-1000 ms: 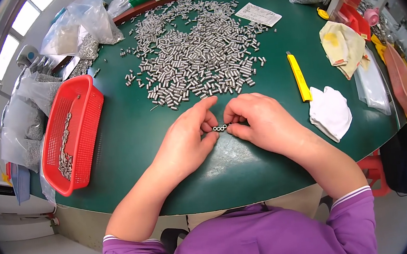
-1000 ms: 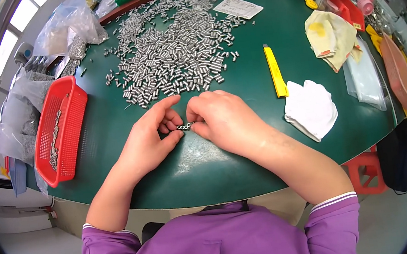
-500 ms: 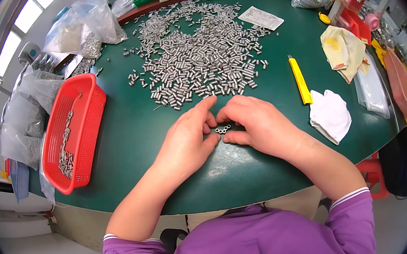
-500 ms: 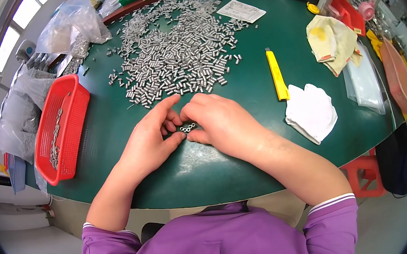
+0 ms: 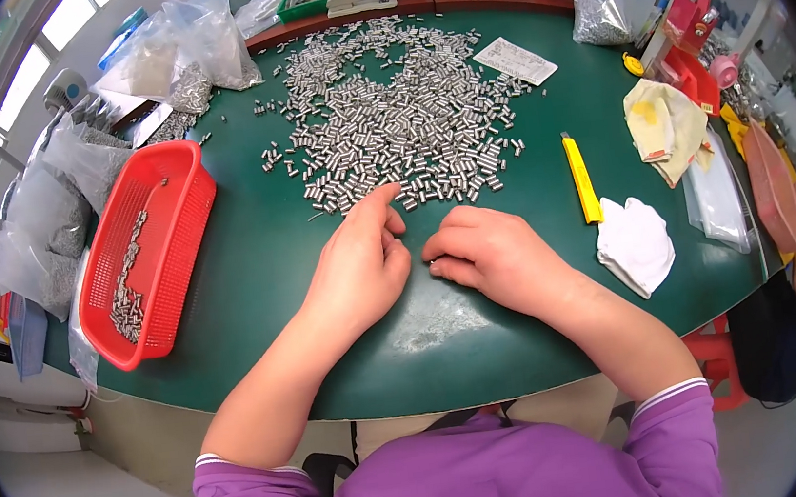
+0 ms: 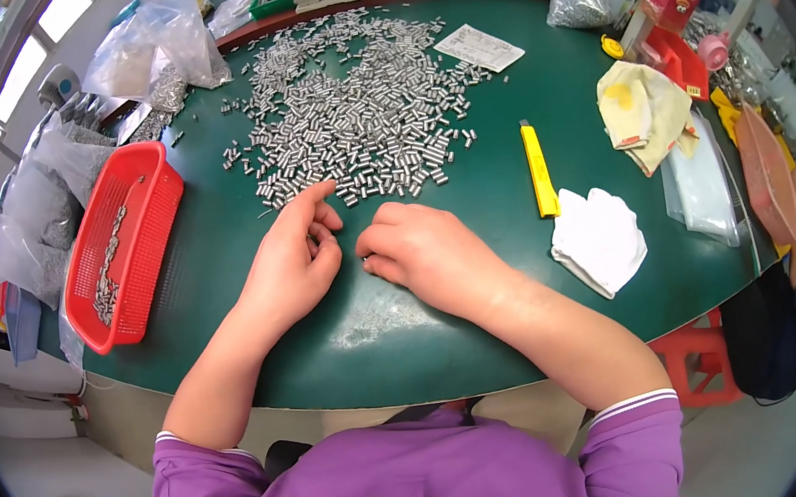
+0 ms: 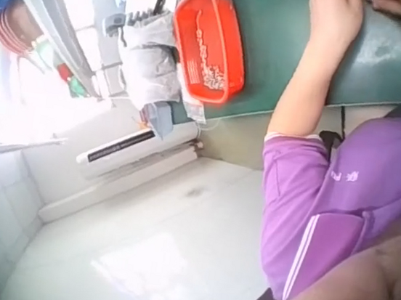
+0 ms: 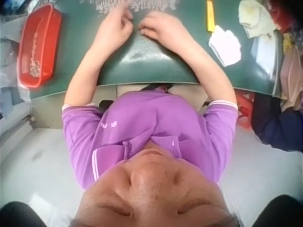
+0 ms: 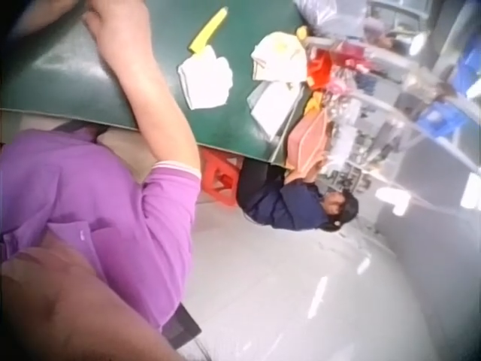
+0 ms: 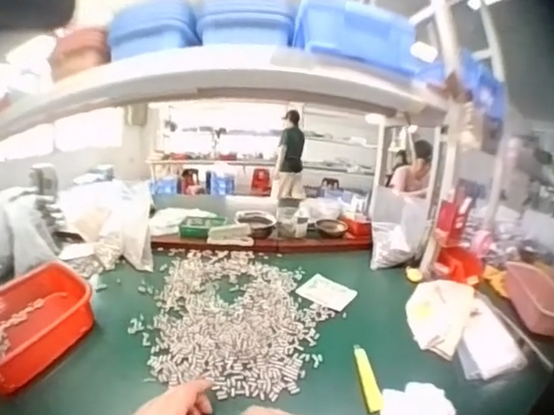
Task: The person is inspecting, aligning, and sorting small cylindrical metal components on a workbench in an industrial setting.
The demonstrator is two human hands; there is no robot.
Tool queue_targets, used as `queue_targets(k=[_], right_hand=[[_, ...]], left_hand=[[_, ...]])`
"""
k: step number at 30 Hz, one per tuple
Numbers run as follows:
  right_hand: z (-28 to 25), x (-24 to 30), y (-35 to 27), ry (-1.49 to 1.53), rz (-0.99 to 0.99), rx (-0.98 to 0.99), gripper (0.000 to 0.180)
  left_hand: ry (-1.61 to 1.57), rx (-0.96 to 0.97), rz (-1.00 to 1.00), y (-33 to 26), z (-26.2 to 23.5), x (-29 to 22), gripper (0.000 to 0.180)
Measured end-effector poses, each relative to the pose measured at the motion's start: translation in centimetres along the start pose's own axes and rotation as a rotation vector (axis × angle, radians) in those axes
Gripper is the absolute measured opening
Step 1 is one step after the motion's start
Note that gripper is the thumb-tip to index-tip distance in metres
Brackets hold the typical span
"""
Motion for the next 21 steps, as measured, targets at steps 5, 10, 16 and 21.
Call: queue_targets(k=[5, 10, 16, 21], right_hand=[[-0.5, -2.5, -0.3, 0.816, 0.508, -0.048, 0.015], [-0.3, -4.1, -0.7, 1.340, 0.559, -0.146, 0.026], [-0.1, -4.0, -0.6, 1.604, 0.506, -0.124, 0.034], [0.0, -3.9, -0.7, 1.589, 0.501, -0.112, 0.037]], left_hand=[[-0.203, 0.036, 0.007, 0.0, 0.1, 0.2, 0.049], [-0.481, 0.168, -0.044, 0.1, 1.1, 0.5, 0.046], [-0.569, 0.192, -0.060, 0.1, 1.4, 0.7, 0.045], [-0.629, 0.215, -0.065, 0.2, 1.8, 0.9, 0.045]])
Point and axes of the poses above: each hand's wrist, its own y-axis towards the middle knuckle, its own z-axis out of the palm, x = y × z, the point moved 6 cm from there along y, towards the middle knuckle, and after that the axes turned 1 degree about -y, right-handed, at the moved point
